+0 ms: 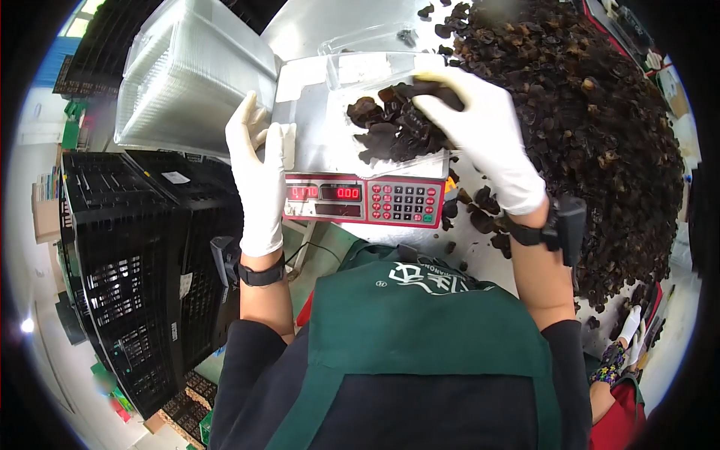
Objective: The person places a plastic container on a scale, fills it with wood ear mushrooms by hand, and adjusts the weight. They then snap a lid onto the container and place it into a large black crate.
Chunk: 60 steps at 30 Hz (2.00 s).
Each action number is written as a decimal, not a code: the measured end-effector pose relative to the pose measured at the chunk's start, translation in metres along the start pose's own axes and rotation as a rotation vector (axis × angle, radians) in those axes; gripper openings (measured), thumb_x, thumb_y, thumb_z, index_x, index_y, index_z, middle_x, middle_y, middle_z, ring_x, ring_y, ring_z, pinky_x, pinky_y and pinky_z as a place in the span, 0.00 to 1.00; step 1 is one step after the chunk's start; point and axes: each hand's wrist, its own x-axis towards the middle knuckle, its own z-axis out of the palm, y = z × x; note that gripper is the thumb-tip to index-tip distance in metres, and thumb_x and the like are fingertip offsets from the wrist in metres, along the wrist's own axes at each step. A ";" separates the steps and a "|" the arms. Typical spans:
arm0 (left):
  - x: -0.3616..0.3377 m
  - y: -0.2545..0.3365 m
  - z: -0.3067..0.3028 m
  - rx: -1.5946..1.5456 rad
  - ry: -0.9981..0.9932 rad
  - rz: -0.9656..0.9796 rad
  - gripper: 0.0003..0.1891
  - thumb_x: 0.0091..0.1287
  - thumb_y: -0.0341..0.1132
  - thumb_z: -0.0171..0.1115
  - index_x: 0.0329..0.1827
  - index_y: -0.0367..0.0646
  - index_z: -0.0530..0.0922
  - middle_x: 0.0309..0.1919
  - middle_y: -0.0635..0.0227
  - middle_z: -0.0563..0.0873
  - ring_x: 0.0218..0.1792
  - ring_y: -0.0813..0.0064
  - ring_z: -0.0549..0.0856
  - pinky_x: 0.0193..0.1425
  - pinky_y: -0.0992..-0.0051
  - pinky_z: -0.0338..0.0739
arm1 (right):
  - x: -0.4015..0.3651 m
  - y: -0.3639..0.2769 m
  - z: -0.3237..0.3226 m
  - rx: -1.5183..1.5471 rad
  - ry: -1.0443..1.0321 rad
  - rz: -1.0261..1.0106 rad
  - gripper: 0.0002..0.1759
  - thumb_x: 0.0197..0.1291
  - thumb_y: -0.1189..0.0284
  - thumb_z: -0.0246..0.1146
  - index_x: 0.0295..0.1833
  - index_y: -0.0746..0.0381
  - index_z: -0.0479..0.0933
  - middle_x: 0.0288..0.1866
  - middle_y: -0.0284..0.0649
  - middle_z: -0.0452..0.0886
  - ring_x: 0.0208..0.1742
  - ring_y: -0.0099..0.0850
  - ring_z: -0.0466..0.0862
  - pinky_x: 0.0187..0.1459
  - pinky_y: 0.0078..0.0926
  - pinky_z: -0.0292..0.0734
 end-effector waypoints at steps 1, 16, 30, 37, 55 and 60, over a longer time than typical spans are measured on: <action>0.004 0.001 0.005 -0.013 -0.013 0.010 0.24 0.75 0.30 0.55 0.74 0.42 0.69 0.69 0.58 0.75 0.66 0.64 0.78 0.69 0.67 0.73 | 0.006 -0.001 0.009 -0.069 -0.038 -0.025 0.16 0.62 0.61 0.68 0.53 0.56 0.84 0.41 0.43 0.88 0.39 0.38 0.88 0.43 0.30 0.82; 0.081 -0.024 0.085 -0.148 -0.165 -0.006 0.29 0.64 0.25 0.61 0.71 0.39 0.72 0.45 0.61 0.85 0.46 0.74 0.84 0.52 0.72 0.80 | -0.048 0.054 -0.046 0.353 0.084 0.734 0.13 0.68 0.72 0.65 0.56 0.63 0.84 0.28 0.31 0.82 0.18 0.13 0.73 0.20 0.15 0.66; -0.047 -0.006 0.041 -0.171 -0.414 -0.149 0.16 0.69 0.36 0.69 0.55 0.39 0.79 0.33 0.72 0.80 0.36 0.83 0.79 0.40 0.78 0.76 | -0.067 0.048 -0.026 0.601 -0.219 0.836 0.15 0.74 0.62 0.59 0.35 0.58 0.77 0.24 0.27 0.76 0.22 0.17 0.73 0.25 0.18 0.65; -0.042 -0.032 0.067 -0.890 -0.478 -0.342 0.42 0.68 0.25 0.56 0.85 0.53 0.52 0.26 0.73 0.78 0.23 0.84 0.76 0.28 0.81 0.74 | -0.075 0.073 -0.019 0.716 -0.261 0.805 0.10 0.73 0.70 0.58 0.36 0.61 0.74 0.22 0.32 0.75 0.17 0.20 0.73 0.19 0.18 0.67; -0.085 0.051 -0.190 -0.869 -0.116 -0.027 0.61 0.56 0.48 0.80 0.84 0.42 0.45 0.79 0.57 0.59 0.78 0.65 0.61 0.78 0.62 0.59 | -0.035 -0.113 0.005 0.744 -0.313 0.092 0.22 0.67 0.57 0.66 0.41 0.66 0.69 0.17 0.33 0.70 0.14 0.23 0.70 0.19 0.20 0.67; -0.100 0.077 -0.269 -0.727 0.258 -0.068 0.37 0.67 0.37 0.64 0.78 0.36 0.60 0.72 0.62 0.71 0.74 0.70 0.68 0.79 0.68 0.58 | -0.009 -0.182 0.040 0.745 -0.645 -0.066 0.35 0.62 0.43 0.69 0.44 0.69 0.75 0.22 0.35 0.76 0.17 0.23 0.74 0.23 0.18 0.68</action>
